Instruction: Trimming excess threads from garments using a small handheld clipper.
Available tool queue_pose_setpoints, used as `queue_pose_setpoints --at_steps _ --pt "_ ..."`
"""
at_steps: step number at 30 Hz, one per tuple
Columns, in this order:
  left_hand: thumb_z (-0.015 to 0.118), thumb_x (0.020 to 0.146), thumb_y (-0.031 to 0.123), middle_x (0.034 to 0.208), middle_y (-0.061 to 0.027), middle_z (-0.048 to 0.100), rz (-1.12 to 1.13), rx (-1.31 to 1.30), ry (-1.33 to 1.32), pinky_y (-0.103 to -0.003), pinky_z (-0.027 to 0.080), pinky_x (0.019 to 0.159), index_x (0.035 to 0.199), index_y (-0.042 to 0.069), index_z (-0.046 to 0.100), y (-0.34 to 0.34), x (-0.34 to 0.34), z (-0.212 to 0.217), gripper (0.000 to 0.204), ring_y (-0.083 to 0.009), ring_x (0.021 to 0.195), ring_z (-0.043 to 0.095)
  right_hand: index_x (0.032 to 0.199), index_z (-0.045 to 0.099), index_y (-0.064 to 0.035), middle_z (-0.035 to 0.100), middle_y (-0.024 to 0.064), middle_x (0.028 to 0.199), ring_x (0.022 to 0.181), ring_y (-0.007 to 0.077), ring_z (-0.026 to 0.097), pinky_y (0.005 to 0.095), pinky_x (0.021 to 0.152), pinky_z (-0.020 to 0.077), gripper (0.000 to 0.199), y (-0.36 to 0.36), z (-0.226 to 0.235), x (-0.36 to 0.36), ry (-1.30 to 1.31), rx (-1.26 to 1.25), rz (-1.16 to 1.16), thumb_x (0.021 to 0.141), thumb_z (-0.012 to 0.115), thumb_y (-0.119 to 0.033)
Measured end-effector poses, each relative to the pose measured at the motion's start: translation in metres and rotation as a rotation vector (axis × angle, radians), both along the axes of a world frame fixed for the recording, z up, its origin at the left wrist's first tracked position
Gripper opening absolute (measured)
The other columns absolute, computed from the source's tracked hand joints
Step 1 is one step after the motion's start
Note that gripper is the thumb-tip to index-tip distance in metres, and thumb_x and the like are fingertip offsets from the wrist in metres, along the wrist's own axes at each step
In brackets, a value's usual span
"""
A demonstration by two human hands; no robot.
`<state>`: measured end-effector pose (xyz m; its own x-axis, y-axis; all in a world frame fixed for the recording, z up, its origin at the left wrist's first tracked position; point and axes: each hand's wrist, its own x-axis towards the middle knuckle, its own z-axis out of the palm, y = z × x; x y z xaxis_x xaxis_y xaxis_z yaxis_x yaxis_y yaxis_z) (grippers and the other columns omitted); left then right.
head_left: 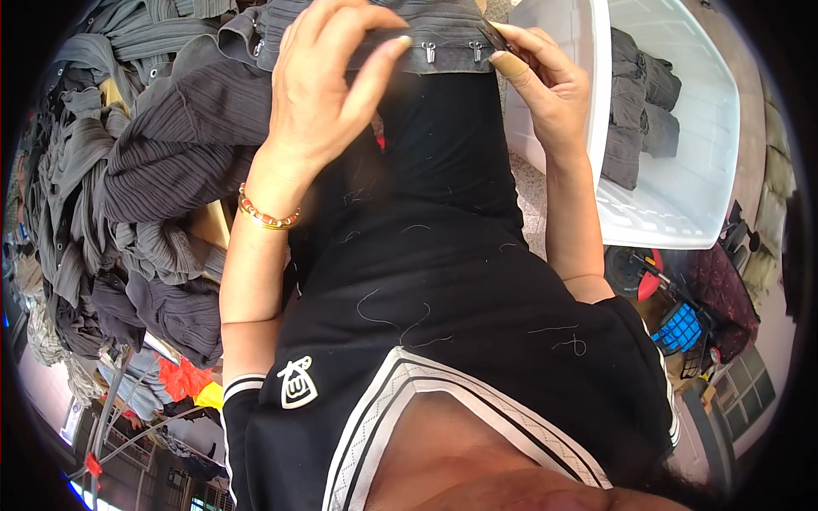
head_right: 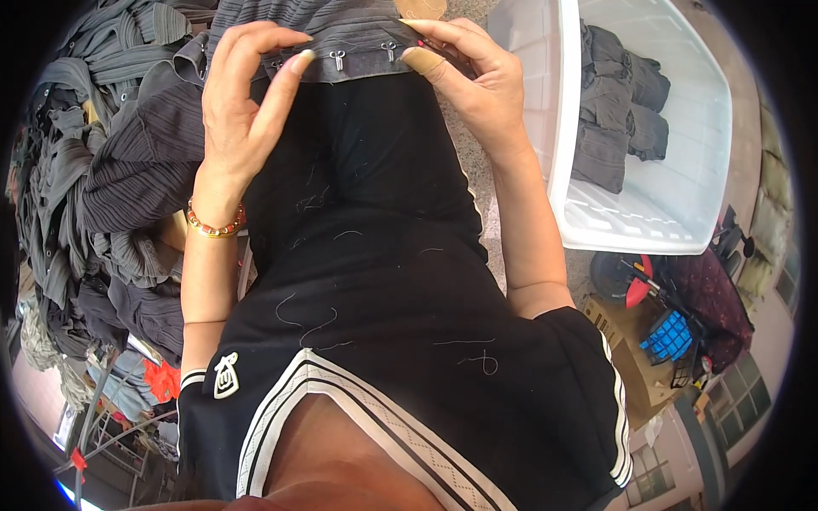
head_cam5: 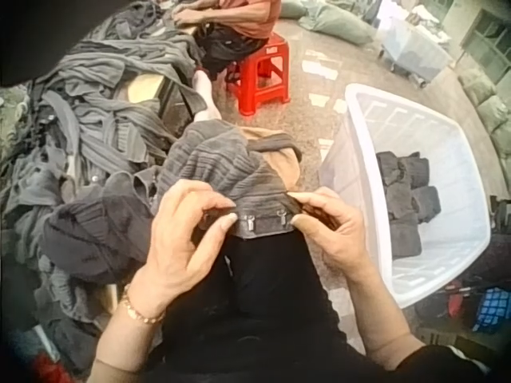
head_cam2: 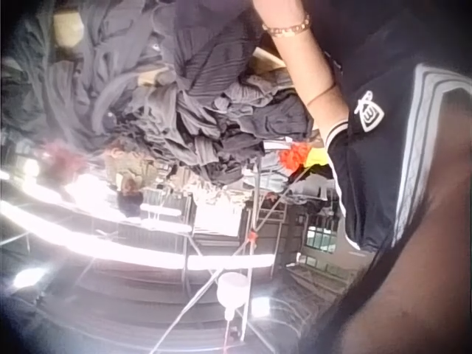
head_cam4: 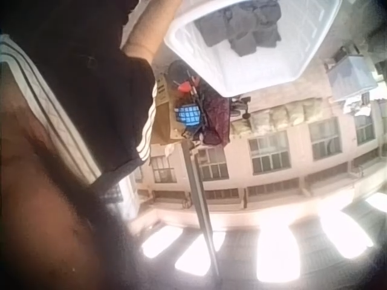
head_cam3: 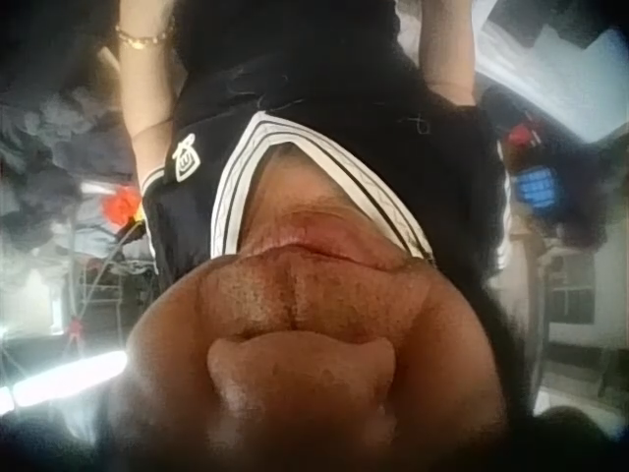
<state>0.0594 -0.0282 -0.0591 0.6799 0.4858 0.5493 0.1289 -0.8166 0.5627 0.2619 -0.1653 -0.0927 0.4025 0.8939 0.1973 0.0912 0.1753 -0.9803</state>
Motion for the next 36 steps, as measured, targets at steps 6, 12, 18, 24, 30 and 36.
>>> queue_pose_setpoints --at_steps 6,12,18,24,30,36 --pt "0.073 0.081 0.005 0.089 -0.0070 0.058 -0.009 0.135 0.200 -0.034 0.043 0.072 0.095 0.003 0.065 -0.018 0.024 0.037 0.017 -0.0221 0.080 0.056 0.122 0.066 0.0041 0.059 -0.0001 0.100 0.085 0.0047 0.053 0.0164 0.076 0.0427 0.034 -0.007 -0.001 0.003 -0.033 -0.008 -0.022 0.089 0.071 0.000" --pt "0.075 0.075 0.004 0.090 -0.0073 0.057 -0.032 0.324 0.157 -0.036 0.042 0.073 0.089 0.004 0.067 -0.020 0.030 0.037 0.016 -0.0254 0.082 0.056 0.115 0.071 -0.0013 0.060 -0.0012 0.094 0.084 0.0054 0.058 0.0175 0.074 0.0461 0.031 -0.011 -0.001 0.007 -0.086 -0.008 -0.045 0.085 0.077 -0.005" --pt "0.071 0.078 0.002 0.088 -0.0085 0.057 -0.145 0.328 -0.651 -0.033 0.043 0.070 0.086 0.003 0.062 0.002 0.065 -0.032 0.012 -0.0245 0.078 0.057 0.114 0.074 -0.0072 0.059 -0.0027 0.085 0.071 0.0037 0.049 0.0180 0.061 0.0368 0.034 -0.015 0.007 0.008 -0.415 -0.018 -0.070 0.081 0.080 -0.006" --pt "0.069 0.080 0.004 0.084 -0.0074 0.058 -0.142 0.333 -0.616 -0.034 0.043 0.070 0.089 0.005 0.060 0.003 0.067 -0.023 0.012 -0.0237 0.076 0.057 0.117 0.074 -0.0070 0.058 -0.0011 0.085 0.069 0.0039 0.049 0.0179 0.056 0.0345 0.037 -0.013 0.021 0.010 -0.626 0.023 -0.030 0.081 0.079 -0.003" --pt "0.069 0.080 0.004 0.080 -0.0067 0.058 -0.068 0.426 -0.127 -0.034 0.043 0.069 0.088 0.006 0.060 -0.001 0.053 -0.005 0.013 -0.0241 0.075 0.057 0.116 0.075 -0.0080 0.058 -0.0006 0.085 0.069 0.0046 0.050 0.0191 0.056 0.0360 0.036 -0.011 0.031 0.011 -0.664 0.015 0.009 0.080 0.079 -0.003" --pt "0.069 0.080 0.004 0.079 -0.0064 0.056 -0.143 0.328 -0.560 -0.034 0.044 0.070 0.088 0.007 0.060 0.007 0.068 -0.022 0.013 -0.0250 0.073 0.057 0.115 0.075 -0.0081 0.057 -0.0009 0.084 0.069 0.0049 0.050 0.0199 0.055 0.0360 0.034 -0.008 0.037 0.012 -0.687 -0.013 0.030 0.082 0.078 -0.003"
